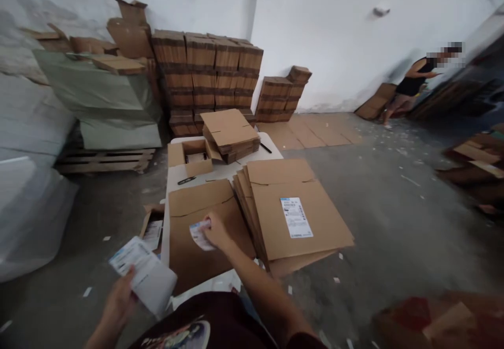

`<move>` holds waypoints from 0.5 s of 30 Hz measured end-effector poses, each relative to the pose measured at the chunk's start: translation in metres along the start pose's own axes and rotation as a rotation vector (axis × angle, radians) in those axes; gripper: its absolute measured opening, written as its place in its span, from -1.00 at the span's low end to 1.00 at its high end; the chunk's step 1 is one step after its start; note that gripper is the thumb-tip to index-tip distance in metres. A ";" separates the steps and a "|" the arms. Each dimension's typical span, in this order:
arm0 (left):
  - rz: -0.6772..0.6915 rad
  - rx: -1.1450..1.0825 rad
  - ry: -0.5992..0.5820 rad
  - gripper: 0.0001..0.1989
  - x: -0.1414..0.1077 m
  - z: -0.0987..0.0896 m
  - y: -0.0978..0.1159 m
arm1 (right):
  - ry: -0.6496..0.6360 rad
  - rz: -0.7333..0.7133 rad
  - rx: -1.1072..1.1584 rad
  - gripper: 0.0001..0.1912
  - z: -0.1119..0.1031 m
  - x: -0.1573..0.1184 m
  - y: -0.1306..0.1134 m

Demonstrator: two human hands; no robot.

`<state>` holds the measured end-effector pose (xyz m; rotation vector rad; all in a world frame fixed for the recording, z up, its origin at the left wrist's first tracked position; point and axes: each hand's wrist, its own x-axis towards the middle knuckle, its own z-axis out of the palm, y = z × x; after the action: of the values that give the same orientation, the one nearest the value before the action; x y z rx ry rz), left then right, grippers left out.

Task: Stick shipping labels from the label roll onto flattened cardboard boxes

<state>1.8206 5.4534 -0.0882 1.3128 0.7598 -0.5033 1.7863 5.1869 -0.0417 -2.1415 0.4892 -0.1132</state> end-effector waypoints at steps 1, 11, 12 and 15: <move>-0.001 0.008 -0.020 -0.83 0.001 0.003 -0.007 | -0.011 0.024 -0.043 -0.65 0.012 -0.002 0.012; 0.026 0.100 -0.120 -0.88 0.008 0.013 -0.052 | 0.190 0.418 -0.266 -0.18 0.012 -0.036 0.077; 0.031 0.091 -0.110 -0.86 0.007 0.011 -0.049 | 0.214 0.441 -0.261 -0.22 0.009 -0.036 0.076; 0.044 0.046 -0.089 -0.80 0.004 0.003 -0.029 | 0.271 0.433 -0.241 -0.33 0.004 -0.042 0.054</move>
<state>1.8027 5.4451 -0.1105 1.3381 0.6476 -0.5425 1.7327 5.1783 -0.0837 -2.2083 1.1635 -0.1040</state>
